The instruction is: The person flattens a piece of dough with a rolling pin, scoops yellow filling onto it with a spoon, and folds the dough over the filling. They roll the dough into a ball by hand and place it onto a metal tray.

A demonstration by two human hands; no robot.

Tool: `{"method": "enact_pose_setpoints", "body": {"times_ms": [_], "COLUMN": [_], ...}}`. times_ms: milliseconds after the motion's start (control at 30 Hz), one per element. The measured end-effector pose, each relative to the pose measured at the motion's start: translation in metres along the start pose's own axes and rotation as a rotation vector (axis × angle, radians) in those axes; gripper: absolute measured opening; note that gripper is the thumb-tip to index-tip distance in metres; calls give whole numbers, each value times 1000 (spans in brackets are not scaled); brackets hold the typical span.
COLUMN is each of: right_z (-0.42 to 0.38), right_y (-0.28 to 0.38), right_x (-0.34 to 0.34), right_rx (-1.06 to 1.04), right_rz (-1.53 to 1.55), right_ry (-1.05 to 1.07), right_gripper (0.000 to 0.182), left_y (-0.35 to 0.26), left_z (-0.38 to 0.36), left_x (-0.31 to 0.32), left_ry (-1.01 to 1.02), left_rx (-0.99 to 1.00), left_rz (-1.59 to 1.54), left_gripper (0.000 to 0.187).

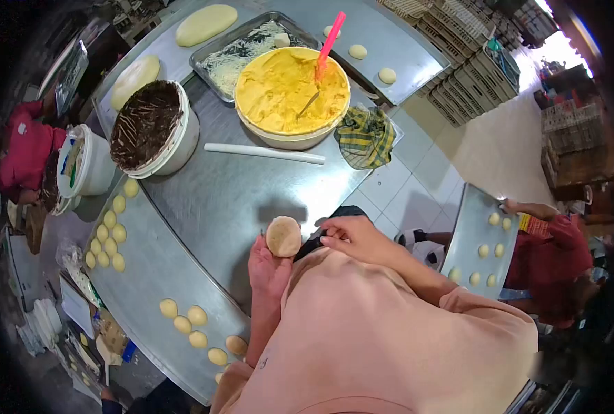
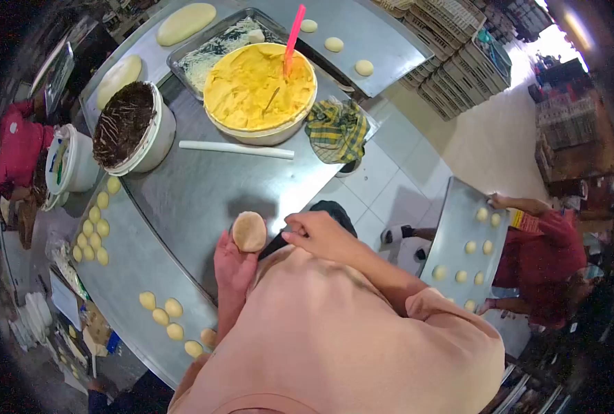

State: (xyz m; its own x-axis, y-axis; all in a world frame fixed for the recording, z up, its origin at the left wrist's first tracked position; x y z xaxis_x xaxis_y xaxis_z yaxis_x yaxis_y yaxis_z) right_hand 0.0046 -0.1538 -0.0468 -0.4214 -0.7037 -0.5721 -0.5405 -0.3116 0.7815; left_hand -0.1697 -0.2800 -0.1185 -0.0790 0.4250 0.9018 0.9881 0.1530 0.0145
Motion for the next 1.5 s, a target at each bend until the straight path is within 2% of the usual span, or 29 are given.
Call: {"method": "enact_pose_setpoints", "body": {"times_ms": [67, 167, 267, 367, 467, 600, 700, 800, 900, 1033, 1200, 1300, 1433, 1500], "right_z": [8, 48, 112, 181, 211, 220, 212, 205, 204, 206, 203, 198, 197, 191], "right_y": [6, 43, 74, 66, 60, 49, 68, 60, 51, 44, 43, 45, 42, 36], "right_x": [-26, -103, -155, -158, -138, -147, -181, -182, -174, -167, -165, -178, -204, -212], "right_rx": [-6, -318, -515, -455, -580, -918, -896, -764, -797, -720, -616, -651, -341, -224], "right_rz": [-97, -591, -971, -1196, -1375, -1322, -1283, -1209, -1099, -1026, -904, -681, -315, -174], "right_ry": [-50, -412, -482, -189, 67, 74, -6, 41, 57, 186, 328, 200, 296, 311], "right_gripper": [36, 25, 34, 28, 17, 7, 8, 8, 9, 10, 15, 19, 21, 24], "left_y": [-10, -25, -31, -28, -25, -18, -17, -14, -18, -24, -30, -31, -30, -24], "left_z": [2, 10, 22, 31, 41, 48, 51, 55, 63, 72, 79, 79, 80, 86], "left_x": [-3, -6, 21, 58, 81, 86, 92, 99, 112, 129, 130, 136, 148, 157], "left_ry": [-36, -164, -65, 91, 135, 134, 99, 65, 62, 106, 39, 37, 44, 107], "left_rx": [84, 112, 205, 289, 382, 451, 522, 566, 577, 530, 562, 555, 556, 468], "left_rz": [-38, -113, -112, -30, -48, -121, -124, -103, -38, 23, 46, 66, 105, 63], "left_gripper": [53, 54, 59, 57, 64, 72, 74, 75, 76, 76, 76, 68, 66, 70]}}
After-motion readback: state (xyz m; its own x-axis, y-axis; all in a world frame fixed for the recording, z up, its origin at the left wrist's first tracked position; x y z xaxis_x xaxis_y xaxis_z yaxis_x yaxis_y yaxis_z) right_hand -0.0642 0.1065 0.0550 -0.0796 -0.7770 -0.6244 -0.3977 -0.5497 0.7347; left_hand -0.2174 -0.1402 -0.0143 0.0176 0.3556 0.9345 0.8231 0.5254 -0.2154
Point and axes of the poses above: each hand's wrist, its own z-axis towards the middle knuckle, its own x-axis out of the palm, y = z × x, the point moved 3 cm from there along z, towards the middle knuckle, and after that the axes turned 10 degrees about -z, right-handed, at the moved point
